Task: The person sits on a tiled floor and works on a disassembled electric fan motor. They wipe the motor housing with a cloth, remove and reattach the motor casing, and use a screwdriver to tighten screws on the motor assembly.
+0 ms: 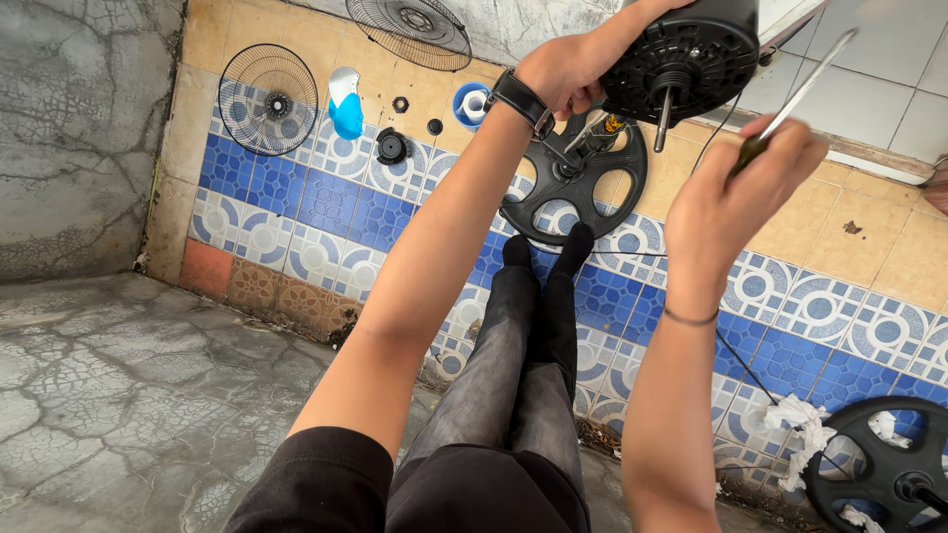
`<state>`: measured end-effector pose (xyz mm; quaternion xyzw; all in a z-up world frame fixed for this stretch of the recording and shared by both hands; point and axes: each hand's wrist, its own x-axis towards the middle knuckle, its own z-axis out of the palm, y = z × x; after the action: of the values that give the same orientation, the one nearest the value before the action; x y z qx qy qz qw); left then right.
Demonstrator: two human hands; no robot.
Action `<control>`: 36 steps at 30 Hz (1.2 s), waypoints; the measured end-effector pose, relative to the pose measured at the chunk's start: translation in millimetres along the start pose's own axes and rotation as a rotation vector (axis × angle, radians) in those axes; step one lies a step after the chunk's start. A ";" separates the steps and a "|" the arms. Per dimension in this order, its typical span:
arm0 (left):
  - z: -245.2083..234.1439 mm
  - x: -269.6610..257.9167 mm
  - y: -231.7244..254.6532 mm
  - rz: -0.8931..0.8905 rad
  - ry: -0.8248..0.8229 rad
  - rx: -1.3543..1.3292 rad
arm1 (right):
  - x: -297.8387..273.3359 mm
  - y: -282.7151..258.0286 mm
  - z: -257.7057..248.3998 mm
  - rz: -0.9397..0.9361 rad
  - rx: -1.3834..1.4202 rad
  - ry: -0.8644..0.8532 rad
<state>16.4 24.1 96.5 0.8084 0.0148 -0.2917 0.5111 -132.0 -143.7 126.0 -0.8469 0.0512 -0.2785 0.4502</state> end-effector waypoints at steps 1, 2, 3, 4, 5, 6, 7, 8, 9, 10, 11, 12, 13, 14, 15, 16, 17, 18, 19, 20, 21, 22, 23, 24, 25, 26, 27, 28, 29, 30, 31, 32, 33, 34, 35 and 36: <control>-0.6 -0.3 1.0 -0.004 0.004 0.001 | -12.4 -7.9 -10.8 -0.032 -0.082 -0.036; -1.2 -1.1 1.5 -0.004 0.008 0.002 | -23.0 -16.1 -17.6 -0.064 -0.162 -0.072; -1.2 -2.3 2.0 -0.007 0.009 0.004 | -29.3 -23.1 -20.8 -0.071 -0.145 -0.088; -1.2 -3.7 2.4 -0.008 0.010 0.006 | -33.7 -29.1 -23.7 -0.079 -0.128 -0.104; -1.1 -4.1 3.8 -0.009 0.011 0.007 | -34.9 -33.6 -24.9 -0.088 -0.113 -0.119; -0.9 -5.0 5.2 -0.007 0.011 0.002 | -35.6 -37.3 -22.9 -0.065 -0.065 -0.096; -0.9 -6.5 6.7 -0.007 0.011 -0.003 | -36.6 -40.6 -19.5 -0.043 -0.015 -0.073; -0.3 -8.2 8.7 -0.010 0.012 -0.006 | -36.9 -42.8 -18.2 -0.021 0.034 -0.049; -1.0 -9.4 11.2 -0.019 0.011 -0.027 | -36.4 -43.8 -17.9 -0.027 0.008 -0.033; -1.0 -12.0 12.7 -0.007 0.011 -0.024 | -36.1 -44.3 -17.3 -0.033 -0.017 -0.016; -1.8 -16.5 12.6 0.005 0.015 -0.020 | -35.9 -44.8 -16.1 -0.040 -0.039 -0.002; -3.2 -19.9 13.6 0.017 0.019 -0.017 | -35.3 -44.7 -14.5 -0.042 -0.036 0.012; -3.4 -22.5 14.7 0.013 0.028 -0.012 | -35.6 -44.1 -13.8 -0.041 -0.036 0.024; -3.5 -24.9 15.9 0.009 0.036 -0.007 | -36.4 -43.4 -13.9 -0.041 -0.036 0.036; -4.0 -25.9 18.6 0.008 0.045 0.000 | -35.9 -42.8 -13.9 -0.050 -0.045 0.039; -4.3 -27.4 20.7 0.001 0.038 -0.007 | -35.0 -42.6 -13.8 -0.060 -0.055 0.041; -5.1 -29.5 21.9 -0.008 0.032 -0.014 | -34.4 -42.9 -13.7 -0.069 -0.063 0.042; -5.9 -31.0 23.4 -0.017 0.026 -0.021 | -33.6 -43.5 -13.4 -0.057 -0.069 0.039; -6.2 -31.1 25.6 -0.011 0.026 -0.015 | -32.7 -44.0 -12.9 -0.045 -0.076 0.036; -6.4 -30.6 27.5 -0.004 0.025 -0.009 | -31.6 -44.4 -12.2 -0.033 -0.082 0.034; -6.2 -30.3 28.2 0.000 0.023 -0.003 | -31.2 -44.8 -11.5 -0.031 -0.090 0.039; -5.8 -29.7 28.5 -0.005 0.029 -0.009 | -30.6 -45.2 -10.7 -0.028 -0.098 0.044; -4.9 -28.7 28.6 -0.010 0.034 -0.014 | -30.0 -45.2 -10.3 -0.025 -0.106 0.050; -4.3 -27.3 28.3 -0.015 0.039 -0.018 | -29.2 -44.9 -9.9 -0.019 -0.097 0.051; -4.2 -26.2 26.8 -0.011 0.023 -0.022 | -29.4 -44.5 -9.6 -0.012 -0.089 0.049; -4.7 -24.7 25.2 -0.008 0.007 -0.025 | -29.6 -44.1 -9.2 -0.004 -0.081 0.047; -5.2 -23.0 23.2 -0.006 -0.008 -0.029 | -30.0 -43.6 -8.6 -0.037 -0.094 0.052; -5.0 -21.3 21.3 0.007 0.005 -0.027 | -30.0 -43.0 -7.9 -0.070 -0.108 0.057; -4.7 -19.2 20.4 0.022 0.020 -0.024 | -29.4 -42.4 -7.4 -0.106 -0.120 0.062; -4.4 -17.4 19.7 0.036 0.035 -0.021 | -29.6 -42.5 -6.7 -0.068 -0.104 0.059; -4.6 -15.3 19.8 0.033 0.036 -0.016 | -29.7 -43.0 -5.9 -0.031 -0.089 0.056; -4.8 -13.5 20.2 0.030 0.038 -0.011 | -29.5 -43.4 -5.4 0.006 -0.073 0.053; -4.4 -12.4 20.0 0.026 0.041 -0.007 | -29.1 -43.7 -5.5 0.012 -0.075 0.051; -2.6 -12.5 19.3 0.037 0.058 -0.020 | -28.7 -44.0 -5.6 0.018 -0.078 0.049; -0.8 -13.3 18.1 0.047 0.076 -0.033 | -28.6 -44.7 -5.4 0.025 -0.079 0.046; 0.1 -13.9 17.5 0.056 0.095 -0.045 | -28.5 -45.5 -5.3 0.009 -0.063 0.049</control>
<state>10.4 19.5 117.5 0.8096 0.0227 -0.2382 0.5360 -166.1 -111.2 152.2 -0.8533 0.0747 -0.2952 0.4233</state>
